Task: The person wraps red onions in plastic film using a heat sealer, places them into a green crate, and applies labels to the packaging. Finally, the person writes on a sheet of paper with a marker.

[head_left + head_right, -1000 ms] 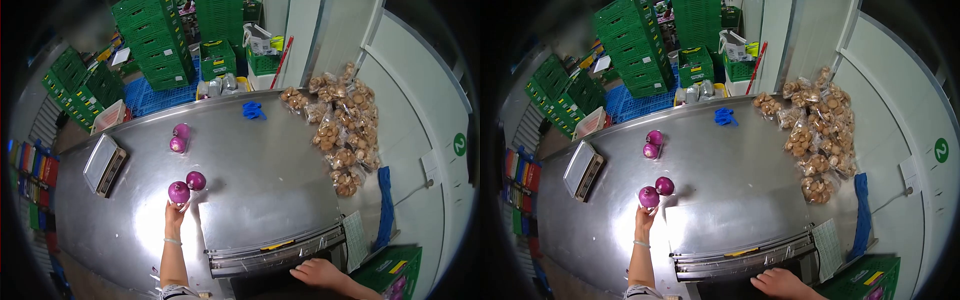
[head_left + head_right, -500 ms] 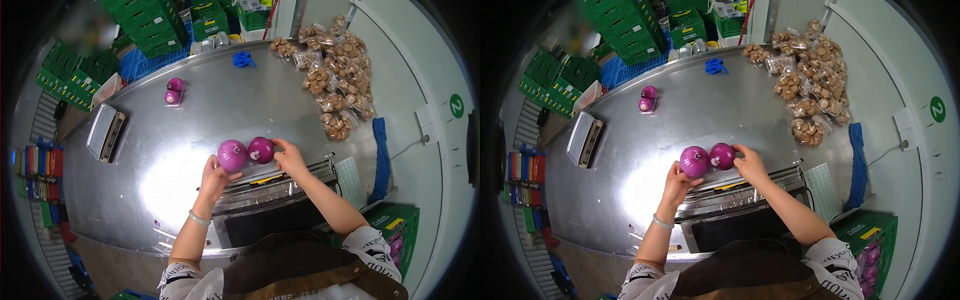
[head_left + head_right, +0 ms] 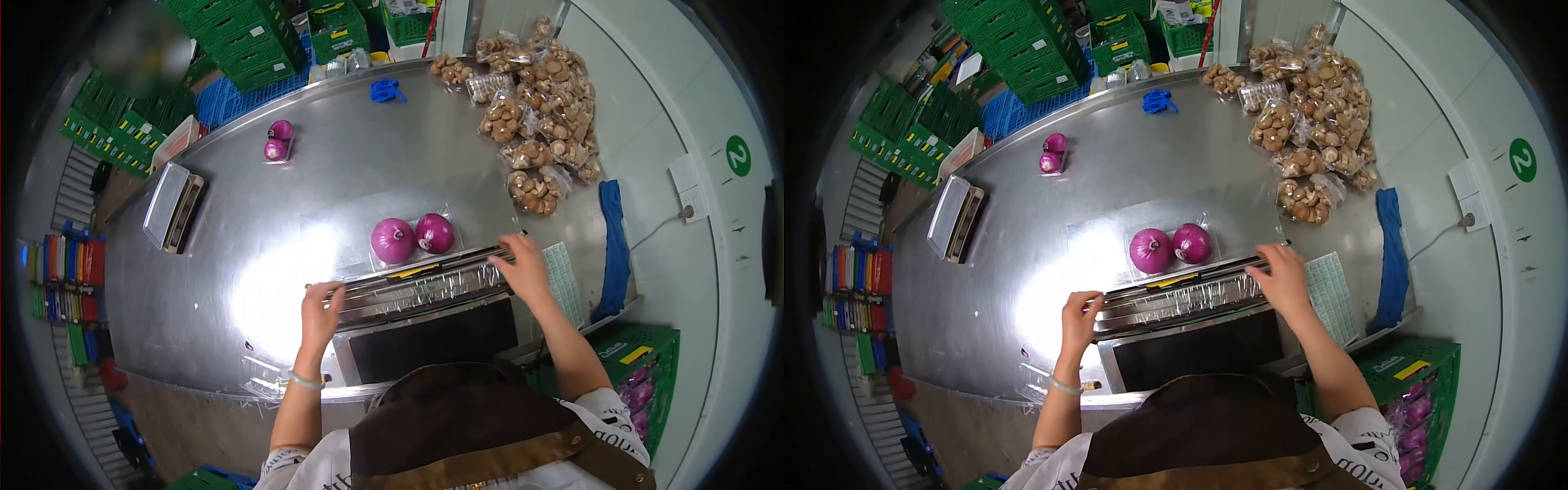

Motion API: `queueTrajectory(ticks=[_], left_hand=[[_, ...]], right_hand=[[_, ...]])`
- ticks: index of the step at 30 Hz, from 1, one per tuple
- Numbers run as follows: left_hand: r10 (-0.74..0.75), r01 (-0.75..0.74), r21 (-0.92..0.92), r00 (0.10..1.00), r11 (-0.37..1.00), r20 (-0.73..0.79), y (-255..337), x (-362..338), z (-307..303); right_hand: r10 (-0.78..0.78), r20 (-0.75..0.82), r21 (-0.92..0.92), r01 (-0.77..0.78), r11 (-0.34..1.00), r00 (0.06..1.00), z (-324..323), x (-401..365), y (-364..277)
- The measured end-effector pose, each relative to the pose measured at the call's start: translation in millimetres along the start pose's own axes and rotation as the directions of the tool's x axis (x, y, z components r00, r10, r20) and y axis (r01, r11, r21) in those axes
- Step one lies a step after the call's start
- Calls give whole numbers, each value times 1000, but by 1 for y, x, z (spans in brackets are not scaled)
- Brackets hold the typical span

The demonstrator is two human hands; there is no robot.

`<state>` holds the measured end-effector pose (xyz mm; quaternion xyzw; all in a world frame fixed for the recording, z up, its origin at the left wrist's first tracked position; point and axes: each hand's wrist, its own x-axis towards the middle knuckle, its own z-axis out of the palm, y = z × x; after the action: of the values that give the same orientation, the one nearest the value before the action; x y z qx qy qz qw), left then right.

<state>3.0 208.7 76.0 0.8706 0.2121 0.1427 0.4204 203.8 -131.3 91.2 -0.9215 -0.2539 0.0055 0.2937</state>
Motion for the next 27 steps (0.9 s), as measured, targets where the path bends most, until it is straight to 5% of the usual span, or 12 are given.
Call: queueTrajectory(ticks=[3,6,9,11,13,16,18,20,22,23,25,27], left_hand=[[-71,98,310,993,946,-97,4,-23,-11],[75,-13,399,987,917,-139,-13,-34,25],[3,23,352,997,936,-71,1,-29,51],[-261,266,-6,948,964,184,-3,-21,32],[-226,434,-321,824,842,520,-7,-12,-6],[-106,559,-523,741,643,663,41,7,-64],[139,472,-733,788,489,600,64,33,-81],[411,347,-934,841,88,351,62,70,-68],[67,183,-979,980,87,190,91,99,-44],[147,91,-978,982,185,119,85,121,-22],[-11,32,-835,999,550,30,60,149,26],[8,-9,-347,1000,938,-3,11,157,70]], right_hand=[[326,118,-294,-280,914,938,-26,-12,-7],[184,101,-381,-133,915,978,14,-25,0],[50,119,-95,-39,995,992,55,-28,13],[108,269,178,-160,971,957,47,-27,20],[13,561,619,-430,657,828,12,-28,30],[-33,565,787,-527,319,824,-42,-22,4],[-288,396,905,-424,-37,872,-58,2,-19],[-215,109,974,-147,-173,971,-58,40,-50],[-4,-19,996,18,-84,1000,-39,85,-71],[14,-58,992,56,110,998,-17,108,-69],[-28,-60,833,65,550,998,36,136,-48],[-65,129,591,-24,806,989,73,143,-28]])
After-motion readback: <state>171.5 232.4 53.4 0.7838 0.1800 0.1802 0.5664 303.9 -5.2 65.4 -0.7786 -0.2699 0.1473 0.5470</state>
